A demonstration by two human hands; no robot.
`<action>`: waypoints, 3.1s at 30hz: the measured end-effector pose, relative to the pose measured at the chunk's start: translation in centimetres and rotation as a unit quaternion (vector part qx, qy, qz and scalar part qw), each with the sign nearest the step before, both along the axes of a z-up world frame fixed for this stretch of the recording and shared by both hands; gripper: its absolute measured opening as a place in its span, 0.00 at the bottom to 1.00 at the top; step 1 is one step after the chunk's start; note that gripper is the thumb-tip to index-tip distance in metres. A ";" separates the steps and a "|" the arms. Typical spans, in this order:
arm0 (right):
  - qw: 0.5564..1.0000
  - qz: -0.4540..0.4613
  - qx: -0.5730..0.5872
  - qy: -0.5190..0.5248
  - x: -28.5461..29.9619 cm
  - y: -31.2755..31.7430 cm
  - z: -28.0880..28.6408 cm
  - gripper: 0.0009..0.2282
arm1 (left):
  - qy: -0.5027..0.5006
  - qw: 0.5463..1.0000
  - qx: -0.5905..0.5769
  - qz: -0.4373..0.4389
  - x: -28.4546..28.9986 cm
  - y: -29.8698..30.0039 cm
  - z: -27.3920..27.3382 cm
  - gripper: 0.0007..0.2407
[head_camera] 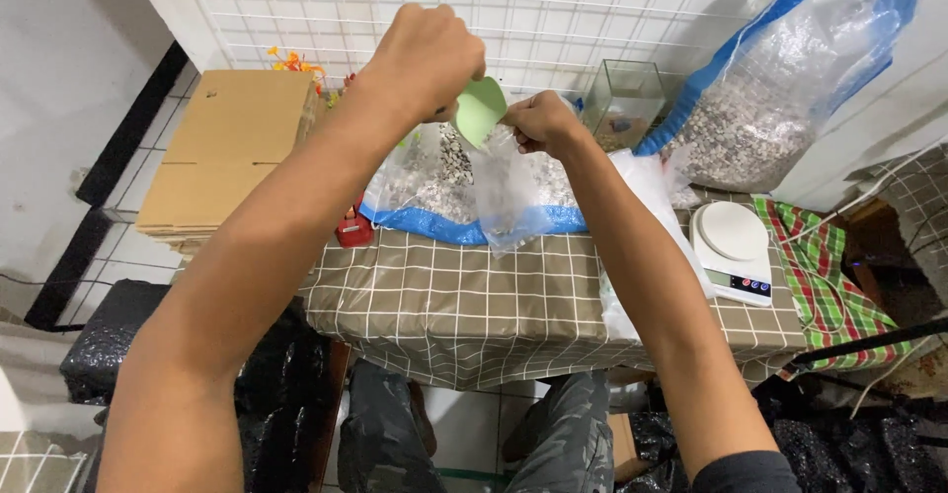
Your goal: Wrapping a small box in bubble wrap, placing it in a mailer bag, and scooping aquarium substrate into a plastic bag.
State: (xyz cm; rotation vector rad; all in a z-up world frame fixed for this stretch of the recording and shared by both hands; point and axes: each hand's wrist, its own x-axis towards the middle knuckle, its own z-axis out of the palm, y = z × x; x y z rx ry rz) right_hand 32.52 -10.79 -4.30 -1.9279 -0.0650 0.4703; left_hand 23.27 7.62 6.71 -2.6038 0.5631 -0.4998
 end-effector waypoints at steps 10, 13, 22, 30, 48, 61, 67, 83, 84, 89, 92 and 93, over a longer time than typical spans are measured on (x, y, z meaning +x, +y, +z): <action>0.981 0.058 -0.022 -0.183 -3.5 -4.7 3.5 0.10 | -0.071 0.984 -0.145 -0.071 -6.1 -0.8 5.9 0.17; 0.956 0.070 -0.091 -0.268 -8.0 -7.3 7.8 0.12 | -0.117 0.936 -0.310 -0.120 -8.7 0.4 5.5 0.16; 0.914 -0.040 -0.059 -0.400 -7.3 -14.9 9.7 0.08 | -0.106 0.836 -0.538 -0.014 -8.0 0.4 -5.0 0.16; 0.904 -0.062 -0.111 -0.407 -10.1 -24.9 11.5 0.06 | -0.109 0.831 -0.535 0.109 -2.3 0.1 -17.1 0.16; 0.760 -0.194 -0.408 -0.467 -17.8 -40.3 8.4 0.05 | 0.169 0.912 -0.305 -0.218 -3.2 -32.6 -20.7 0.14; 0.829 -0.245 -0.392 -0.315 -24.8 -42.9 13.2 0.08 | 0.314 0.942 -0.041 -0.113 0.3 -46.8 -27.0 0.23; 0.854 -0.248 -0.364 -0.276 -25.1 -43.7 13.0 0.08 | 0.230 0.956 -0.127 -0.133 -0.1 -46.9 -28.0 0.17; 0.856 -0.215 -0.310 -0.354 -18.7 -42.2 11.5 0.07 | 0.240 0.804 -0.532 -0.115 -2.5 -34.4 -18.4 0.15; 0.858 -0.210 -0.308 -0.354 -17.8 -42.4 11.2 0.07 | 0.239 0.805 -0.533 -0.110 -2.3 -32.1 -19.4 0.15; 0.830 -0.203 -0.305 -0.422 -14.5 -42.6 9.2 0.07 | 0.186 0.848 -0.493 -0.054 -4.8 -20.8 -22.6 0.11; 0.843 -0.201 -0.273 -0.417 -13.4 -41.3 9.1 0.09 | 0.195 0.862 -0.468 0.008 -6.7 -16.4 -24.4 0.12; 0.843 -0.202 -0.272 -0.417 -13.0 -40.8 9.0 0.09 | 0.195 0.863 -0.466 0.007 -6.9 -15.7 -25.1 0.12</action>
